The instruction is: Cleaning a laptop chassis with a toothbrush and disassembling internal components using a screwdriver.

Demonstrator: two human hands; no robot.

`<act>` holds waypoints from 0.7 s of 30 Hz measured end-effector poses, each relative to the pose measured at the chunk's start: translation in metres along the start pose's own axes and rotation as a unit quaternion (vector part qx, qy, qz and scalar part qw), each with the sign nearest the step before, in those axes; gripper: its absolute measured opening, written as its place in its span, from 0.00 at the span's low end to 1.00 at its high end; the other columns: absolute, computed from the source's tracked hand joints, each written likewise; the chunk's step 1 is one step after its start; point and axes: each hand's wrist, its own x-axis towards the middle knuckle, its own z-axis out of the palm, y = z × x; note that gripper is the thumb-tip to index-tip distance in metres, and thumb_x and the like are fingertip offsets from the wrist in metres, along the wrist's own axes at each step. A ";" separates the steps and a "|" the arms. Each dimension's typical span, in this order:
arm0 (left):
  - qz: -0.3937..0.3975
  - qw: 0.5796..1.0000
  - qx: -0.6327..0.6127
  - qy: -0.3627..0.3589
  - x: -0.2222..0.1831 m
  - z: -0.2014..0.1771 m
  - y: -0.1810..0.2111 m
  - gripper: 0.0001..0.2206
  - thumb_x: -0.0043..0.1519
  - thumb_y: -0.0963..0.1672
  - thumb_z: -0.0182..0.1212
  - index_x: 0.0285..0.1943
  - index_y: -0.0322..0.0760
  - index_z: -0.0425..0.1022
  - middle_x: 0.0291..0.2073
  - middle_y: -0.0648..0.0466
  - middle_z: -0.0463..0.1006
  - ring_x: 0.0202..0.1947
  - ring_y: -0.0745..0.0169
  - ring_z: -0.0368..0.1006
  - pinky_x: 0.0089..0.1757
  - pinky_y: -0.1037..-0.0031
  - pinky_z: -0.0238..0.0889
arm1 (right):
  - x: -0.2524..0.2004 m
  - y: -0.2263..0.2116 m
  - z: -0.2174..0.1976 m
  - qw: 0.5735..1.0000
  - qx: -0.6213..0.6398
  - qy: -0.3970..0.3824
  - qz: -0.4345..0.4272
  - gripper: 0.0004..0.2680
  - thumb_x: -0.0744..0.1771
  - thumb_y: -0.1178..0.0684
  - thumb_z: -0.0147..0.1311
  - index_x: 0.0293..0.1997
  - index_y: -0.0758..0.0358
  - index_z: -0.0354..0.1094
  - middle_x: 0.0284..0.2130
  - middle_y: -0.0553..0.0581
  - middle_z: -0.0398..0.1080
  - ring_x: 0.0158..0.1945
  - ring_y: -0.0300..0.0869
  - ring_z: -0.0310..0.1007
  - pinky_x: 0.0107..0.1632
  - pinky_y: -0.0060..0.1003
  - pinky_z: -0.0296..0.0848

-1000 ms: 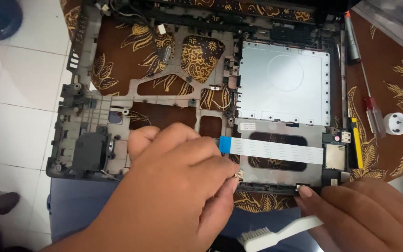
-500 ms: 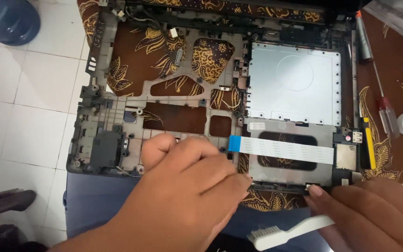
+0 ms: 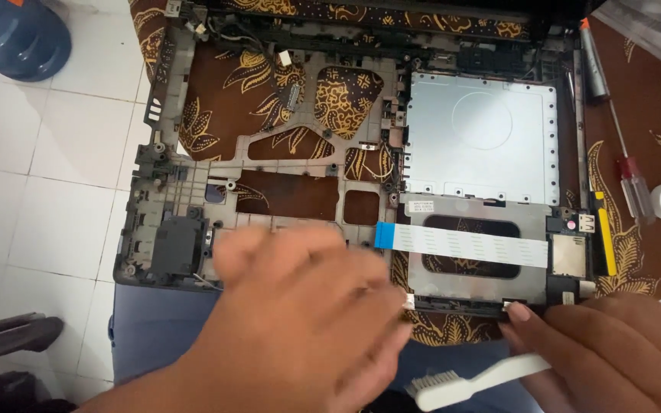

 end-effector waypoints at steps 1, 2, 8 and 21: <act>0.000 1.000 -0.001 -0.001 0.006 -0.003 0.001 0.06 0.59 0.47 0.65 0.42 0.48 0.81 0.46 0.58 0.77 0.51 0.49 0.68 0.45 0.55 0.53 | -0.001 0.001 -0.001 1.000 0.000 -0.001 0.001 0.07 0.63 0.53 0.64 0.39 0.62 0.79 0.27 0.55 0.74 0.25 0.45 0.70 0.34 0.44 0.72; -0.039 0.999 -0.023 -0.001 0.011 -0.005 0.003 0.03 0.59 0.46 0.65 0.37 0.49 0.80 0.42 0.61 0.77 0.49 0.51 0.67 0.43 0.54 0.49 | -0.001 0.002 -0.002 1.000 -0.001 -0.016 -0.001 0.07 0.63 0.52 0.64 0.40 0.61 0.79 0.27 0.55 0.75 0.26 0.45 0.71 0.35 0.44 0.73; -0.091 0.993 -0.061 -0.043 0.023 -0.008 0.001 0.06 0.56 0.47 0.68 0.27 0.49 0.82 0.33 0.66 0.72 0.46 0.54 0.62 0.37 0.52 0.43 | -0.004 0.008 -0.002 0.999 0.004 -0.030 -0.026 0.09 0.63 0.50 0.62 0.43 0.60 0.78 0.30 0.53 0.75 0.27 0.45 0.73 0.36 0.44 0.74; -0.041 0.988 0.016 -0.148 0.033 -0.006 -0.001 0.07 0.58 0.49 0.69 0.27 0.55 0.79 0.35 0.66 0.71 0.46 0.55 0.60 0.38 0.53 0.44 | -0.014 0.011 0.007 1.000 0.012 0.016 -0.023 0.08 0.64 0.47 0.61 0.43 0.56 0.78 0.33 0.52 0.72 0.29 0.48 0.68 0.38 0.44 0.73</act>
